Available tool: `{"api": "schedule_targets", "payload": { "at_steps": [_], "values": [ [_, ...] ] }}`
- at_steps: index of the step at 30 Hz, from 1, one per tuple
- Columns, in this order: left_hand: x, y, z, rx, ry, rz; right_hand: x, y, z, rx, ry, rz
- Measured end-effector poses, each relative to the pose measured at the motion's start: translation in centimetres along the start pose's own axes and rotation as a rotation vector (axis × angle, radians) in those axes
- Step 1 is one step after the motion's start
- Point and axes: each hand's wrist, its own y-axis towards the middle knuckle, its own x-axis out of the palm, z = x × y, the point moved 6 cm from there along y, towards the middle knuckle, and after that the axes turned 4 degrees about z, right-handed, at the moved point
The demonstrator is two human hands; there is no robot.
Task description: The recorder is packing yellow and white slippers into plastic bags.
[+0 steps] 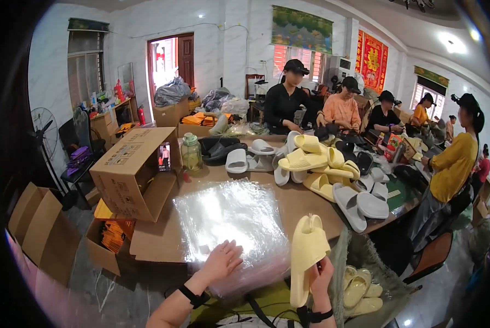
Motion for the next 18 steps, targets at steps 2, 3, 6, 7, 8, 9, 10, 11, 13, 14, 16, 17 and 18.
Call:
{"api": "schedule_targets", "payload": {
  "at_steps": [2,3,6,7,8,9,10,11,13,14,16,17,18],
  "values": [
    [0.5,-0.5,-0.9,-0.066,-0.033,-0.073,0.2,-0.3,0.1,0.002,0.002,-0.010],
    [0.2,-0.5,-0.9,-0.066,-0.059,-0.089,0.4,-0.5,0.0,0.001,0.006,-0.014],
    [-0.6,0.2,-0.6,-0.134,-0.075,-0.126,0.9,-0.9,-1.7,-0.074,-0.119,-0.073],
    [-0.5,0.5,-0.7,-0.181,-0.086,-0.174,0.6,-1.0,-1.4,-0.066,-0.130,-0.074],
    [-0.1,0.6,-0.8,-0.227,-0.098,-0.223,0.5,-0.9,-0.9,-0.118,-0.151,-0.079],
    [0.3,0.5,-1.3,-0.264,-0.123,-0.183,0.6,-0.9,-0.8,-0.169,-0.166,-0.092],
    [0.7,0.3,-1.7,-0.279,-0.128,-0.189,1.2,-1.1,-1.6,-0.157,-0.170,-0.104],
    [0.6,0.2,-2.2,-0.314,-0.187,-0.118,2.2,-1.4,-2.7,-0.171,-0.156,-0.134],
    [0.1,1.0,-2.6,-0.413,-0.315,-0.071,3.2,-1.7,-4.2,-0.283,-0.221,-0.205],
    [-0.5,1.9,-1.7,-0.543,-0.451,-0.100,3.5,-2.0,-4.7,-0.353,-0.263,-0.245],
    [-1.2,2.2,-2.0,-0.512,-0.564,-0.031,5.8,-3.1,-7.0,-0.429,-0.393,-0.377],
    [-1.2,2.1,-2.2,-0.529,-0.565,-0.036,6.6,-4.0,-6.9,-0.510,-0.457,-0.430],
    [-1.2,2.6,-2.5,-0.545,-0.650,-0.036,7.5,-4.6,-6.8,-0.561,-0.517,-0.463]
  ]
}}
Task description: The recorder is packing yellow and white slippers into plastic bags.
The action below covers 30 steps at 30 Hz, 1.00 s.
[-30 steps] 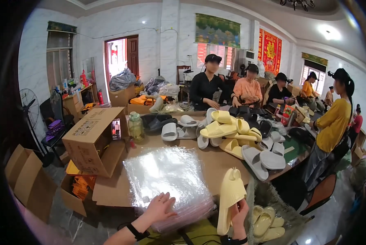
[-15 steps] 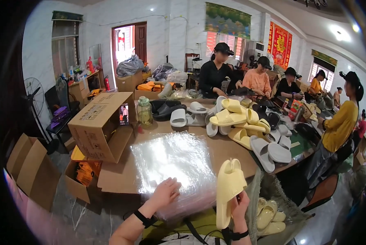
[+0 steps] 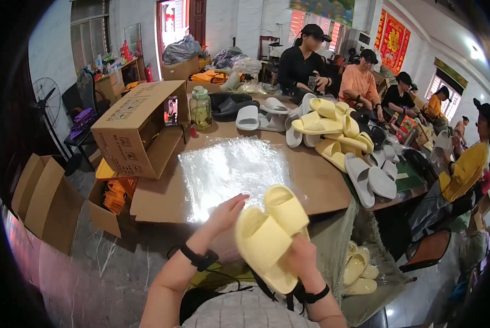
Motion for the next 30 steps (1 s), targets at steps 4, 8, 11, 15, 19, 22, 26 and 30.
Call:
{"api": "schedule_targets", "payload": {
  "at_steps": [4,8,11,15,19,22,26,30],
  "values": [
    [-0.4,-0.6,1.8,-0.125,-0.155,0.001,1.5,-0.6,0.0,0.040,-0.055,-0.171],
    [-0.4,-1.3,2.8,0.031,0.052,0.077,2.0,-1.6,1.8,0.139,-0.136,-0.249],
    [0.2,-2.0,3.8,0.233,0.387,0.074,2.9,-1.9,1.2,0.105,-0.099,-0.318],
    [1.9,-4.0,6.5,0.330,0.666,0.132,3.9,-0.5,1.2,0.152,-0.124,-0.350],
    [3.2,-5.3,7.8,0.419,0.547,0.057,5.6,1.2,1.7,0.143,-0.168,-0.274],
    [4.5,-5.7,7.9,0.449,0.400,-0.027,8.8,1.2,3.1,0.170,-0.092,-0.319],
    [4.8,-7.2,9.2,0.518,0.295,-0.047,10.9,2.0,3.0,0.376,0.607,-0.303],
    [5.5,-8.2,9.5,0.527,0.176,-0.122,12.7,6.5,2.8,0.006,-0.161,-0.298]
  ]
}}
